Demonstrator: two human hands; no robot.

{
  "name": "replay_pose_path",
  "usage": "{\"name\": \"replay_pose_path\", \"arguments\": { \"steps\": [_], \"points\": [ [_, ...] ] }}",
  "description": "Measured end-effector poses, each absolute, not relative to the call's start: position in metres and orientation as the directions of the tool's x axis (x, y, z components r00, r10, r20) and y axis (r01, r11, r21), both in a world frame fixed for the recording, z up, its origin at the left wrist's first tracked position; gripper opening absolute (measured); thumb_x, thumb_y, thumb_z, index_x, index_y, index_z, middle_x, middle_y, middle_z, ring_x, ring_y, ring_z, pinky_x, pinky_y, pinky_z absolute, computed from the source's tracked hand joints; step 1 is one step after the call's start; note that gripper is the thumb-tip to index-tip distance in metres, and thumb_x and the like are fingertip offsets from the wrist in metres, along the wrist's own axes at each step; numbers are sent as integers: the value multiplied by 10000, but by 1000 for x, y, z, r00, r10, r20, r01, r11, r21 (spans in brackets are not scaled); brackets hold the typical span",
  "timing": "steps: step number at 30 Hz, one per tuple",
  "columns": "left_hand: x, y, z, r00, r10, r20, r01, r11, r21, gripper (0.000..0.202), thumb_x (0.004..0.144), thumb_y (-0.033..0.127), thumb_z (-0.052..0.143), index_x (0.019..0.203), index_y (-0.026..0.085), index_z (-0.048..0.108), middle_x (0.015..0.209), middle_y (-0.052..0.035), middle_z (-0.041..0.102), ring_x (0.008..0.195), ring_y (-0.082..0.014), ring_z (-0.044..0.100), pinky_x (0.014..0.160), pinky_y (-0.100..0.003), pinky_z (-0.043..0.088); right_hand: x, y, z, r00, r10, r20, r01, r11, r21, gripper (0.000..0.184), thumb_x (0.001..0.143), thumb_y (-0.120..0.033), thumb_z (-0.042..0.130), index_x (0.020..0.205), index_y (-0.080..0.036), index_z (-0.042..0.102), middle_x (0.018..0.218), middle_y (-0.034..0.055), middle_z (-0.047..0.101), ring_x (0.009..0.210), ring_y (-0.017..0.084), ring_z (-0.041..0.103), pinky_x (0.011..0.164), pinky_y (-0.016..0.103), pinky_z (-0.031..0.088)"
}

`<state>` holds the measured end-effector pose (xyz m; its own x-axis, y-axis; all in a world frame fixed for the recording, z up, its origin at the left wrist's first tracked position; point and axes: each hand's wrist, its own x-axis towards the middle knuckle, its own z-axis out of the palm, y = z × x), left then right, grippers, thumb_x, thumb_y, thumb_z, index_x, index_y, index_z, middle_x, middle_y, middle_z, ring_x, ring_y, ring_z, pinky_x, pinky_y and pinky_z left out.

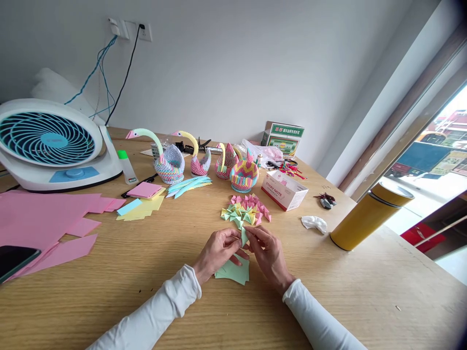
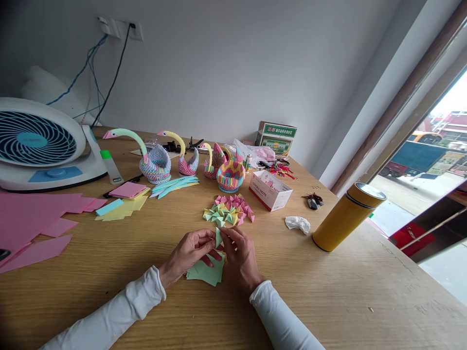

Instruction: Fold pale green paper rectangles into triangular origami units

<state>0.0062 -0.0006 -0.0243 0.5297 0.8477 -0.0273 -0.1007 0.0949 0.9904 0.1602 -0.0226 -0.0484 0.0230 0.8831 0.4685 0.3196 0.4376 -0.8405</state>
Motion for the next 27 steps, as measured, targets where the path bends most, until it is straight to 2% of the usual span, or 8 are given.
{"name": "replay_pose_path", "arguments": {
  "steps": [4, 10, 19, 23, 27],
  "points": [
    [6, -1, -22, 563, 826, -26, -93, 94, 991, 323, 766, 415, 648, 877, 118, 583, 874, -104, 688, 692, -195, 691, 520, -252, 536, 162, -21, -48, 25, 877, 480, 343, 443, -828, 259, 914, -307, 499, 1065, -191, 675, 858, 54, 604, 640, 135, 610, 554, 233, 553],
    [6, 2, -28, 518, 854, -37, -103, 105, 989, 372, 701, 443, 715, 818, 117, 579, 768, -86, 700, 600, -160, 670, 476, -214, 500, 160, -23, -47, -4, 841, 541, 413, 494, -765, 208, 902, -253, 525, 1009, -176, 686, 789, 45, 611, 617, 128, 593, 505, 205, 488],
    [3, 4, -28, 516, 856, -33, -135, 119, 984, 375, 763, 438, 668, 922, 101, 635, 827, -89, 698, 628, -152, 675, 504, -209, 491, 165, -25, -41, -76, 869, 490, 357, 482, -800, 205, 894, -235, 539, 1042, -200, 677, 859, 38, 619, 620, 121, 635, 515, 208, 500],
    [2, 4, -27, 546, 836, -58, -144, 162, 976, 353, 728, 378, 721, 917, 95, 626, 867, -106, 702, 693, -168, 685, 550, -219, 505, 166, -22, -44, -28, 857, 515, 368, 488, -791, 189, 879, -261, 567, 1010, -194, 686, 825, 32, 629, 597, 116, 623, 505, 206, 488],
    [1, 3, -26, 531, 843, -86, -140, 188, 972, 364, 698, 374, 747, 890, 91, 622, 855, -108, 703, 680, -172, 686, 545, -219, 496, 167, -23, -44, -15, 857, 515, 369, 484, -793, 201, 877, -283, 573, 1016, -199, 691, 844, 41, 647, 616, 126, 630, 521, 216, 486]
  ]
}}
